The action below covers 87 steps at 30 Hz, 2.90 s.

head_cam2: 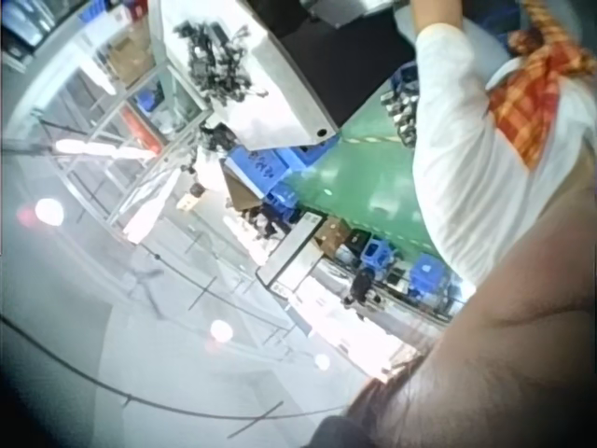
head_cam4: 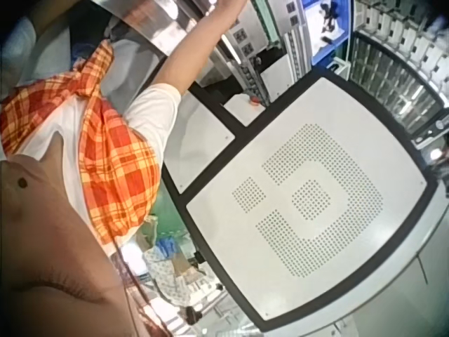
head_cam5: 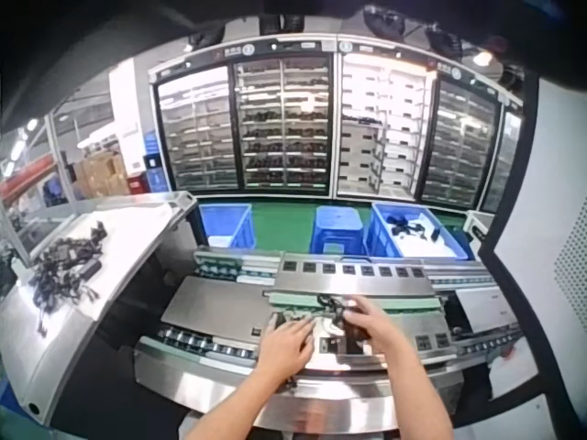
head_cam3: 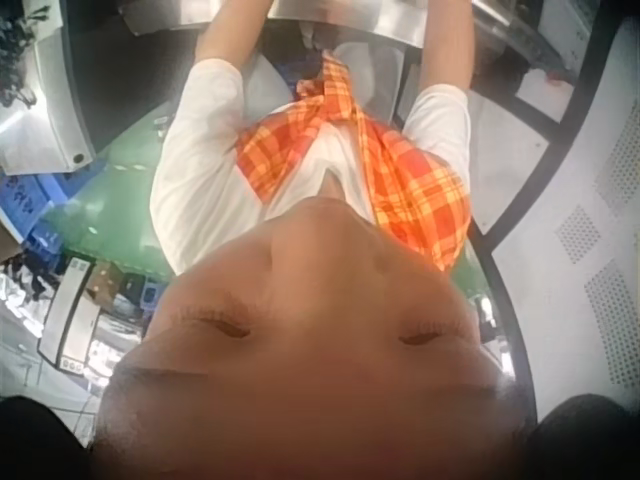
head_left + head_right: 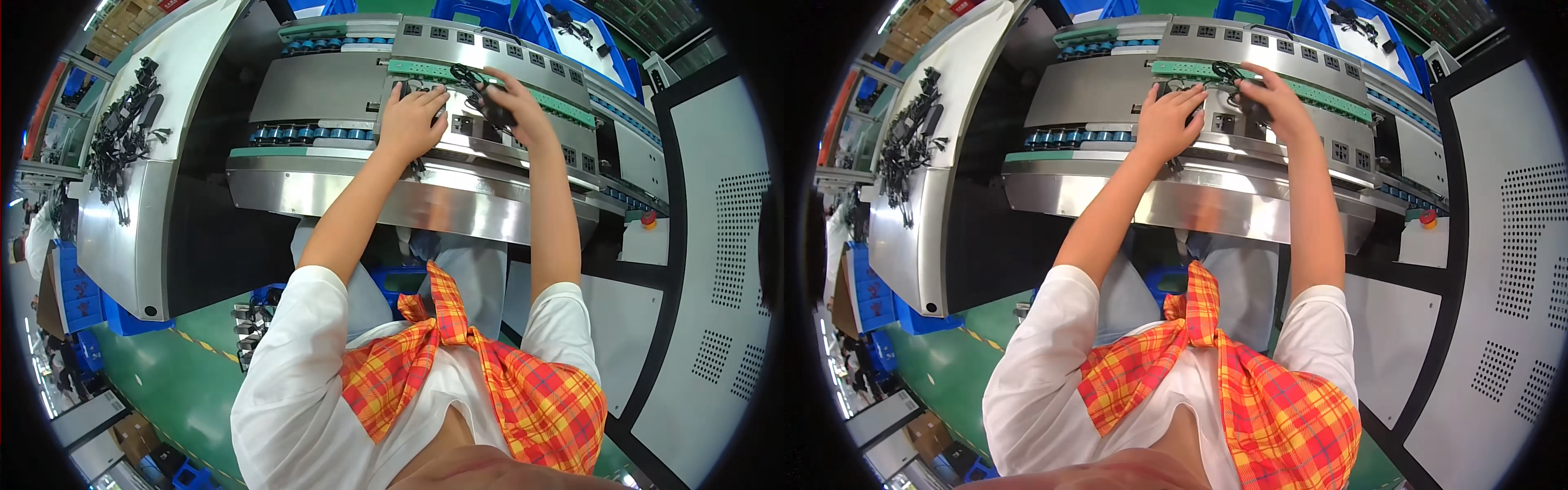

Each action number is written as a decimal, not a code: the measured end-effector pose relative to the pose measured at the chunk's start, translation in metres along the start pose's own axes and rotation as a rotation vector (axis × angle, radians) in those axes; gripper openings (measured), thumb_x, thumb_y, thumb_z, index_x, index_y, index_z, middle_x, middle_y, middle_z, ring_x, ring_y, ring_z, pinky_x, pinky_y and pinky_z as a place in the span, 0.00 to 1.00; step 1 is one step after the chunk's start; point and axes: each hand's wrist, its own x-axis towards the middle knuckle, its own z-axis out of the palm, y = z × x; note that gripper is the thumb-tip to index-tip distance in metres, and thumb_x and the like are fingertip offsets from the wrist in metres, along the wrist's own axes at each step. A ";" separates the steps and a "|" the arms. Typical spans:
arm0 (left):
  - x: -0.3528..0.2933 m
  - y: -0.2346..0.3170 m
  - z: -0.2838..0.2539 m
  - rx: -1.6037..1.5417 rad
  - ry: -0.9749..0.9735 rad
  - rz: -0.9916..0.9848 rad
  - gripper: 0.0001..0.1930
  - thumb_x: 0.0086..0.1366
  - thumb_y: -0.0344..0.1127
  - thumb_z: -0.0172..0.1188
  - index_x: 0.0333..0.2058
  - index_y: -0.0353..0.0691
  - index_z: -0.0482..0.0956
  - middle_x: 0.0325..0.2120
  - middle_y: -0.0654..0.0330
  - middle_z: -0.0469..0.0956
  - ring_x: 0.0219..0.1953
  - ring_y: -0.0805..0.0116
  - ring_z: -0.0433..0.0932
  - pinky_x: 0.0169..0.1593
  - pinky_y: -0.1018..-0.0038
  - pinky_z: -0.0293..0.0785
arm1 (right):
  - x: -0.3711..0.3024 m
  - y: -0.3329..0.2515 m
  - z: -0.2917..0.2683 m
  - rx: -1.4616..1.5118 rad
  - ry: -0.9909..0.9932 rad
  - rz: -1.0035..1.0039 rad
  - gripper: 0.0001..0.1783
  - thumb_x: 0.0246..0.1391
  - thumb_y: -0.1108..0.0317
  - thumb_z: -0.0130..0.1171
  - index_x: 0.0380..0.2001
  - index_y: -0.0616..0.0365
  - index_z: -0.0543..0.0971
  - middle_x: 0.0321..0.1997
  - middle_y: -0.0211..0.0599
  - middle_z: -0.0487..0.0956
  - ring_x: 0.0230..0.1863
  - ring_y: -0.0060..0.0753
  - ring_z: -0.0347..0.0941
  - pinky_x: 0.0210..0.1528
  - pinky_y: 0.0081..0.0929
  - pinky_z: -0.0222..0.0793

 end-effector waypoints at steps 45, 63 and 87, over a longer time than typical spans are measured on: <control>0.000 0.007 -0.004 0.026 0.008 -0.004 0.15 0.59 0.38 0.50 0.45 0.46 0.75 0.47 0.66 0.74 0.39 0.66 0.75 0.54 0.61 0.61 | 0.043 0.001 -0.022 -1.461 0.302 -0.136 0.24 0.41 0.62 0.61 0.46 0.52 0.73 0.40 0.44 0.77 0.44 0.45 0.73 0.45 0.36 0.68; 0.001 -0.007 -0.005 -0.140 -0.061 -0.030 0.18 0.53 0.37 0.53 0.45 0.45 0.75 0.48 0.60 0.74 0.45 0.61 0.73 0.53 0.58 0.60 | 0.045 0.028 -0.012 -1.248 0.376 -0.175 0.17 0.51 0.63 0.51 0.38 0.66 0.67 0.33 0.59 0.75 0.35 0.62 0.71 0.37 0.51 0.66; -0.037 -0.373 -0.358 0.939 0.099 -0.558 0.15 0.55 0.41 0.52 0.38 0.42 0.79 0.37 0.58 0.78 0.45 0.58 0.74 0.48 0.59 0.67 | -0.012 0.084 0.155 -1.616 0.610 -0.404 0.32 0.55 0.51 0.48 0.61 0.48 0.59 0.62 0.54 0.58 0.60 0.56 0.57 0.61 0.46 0.52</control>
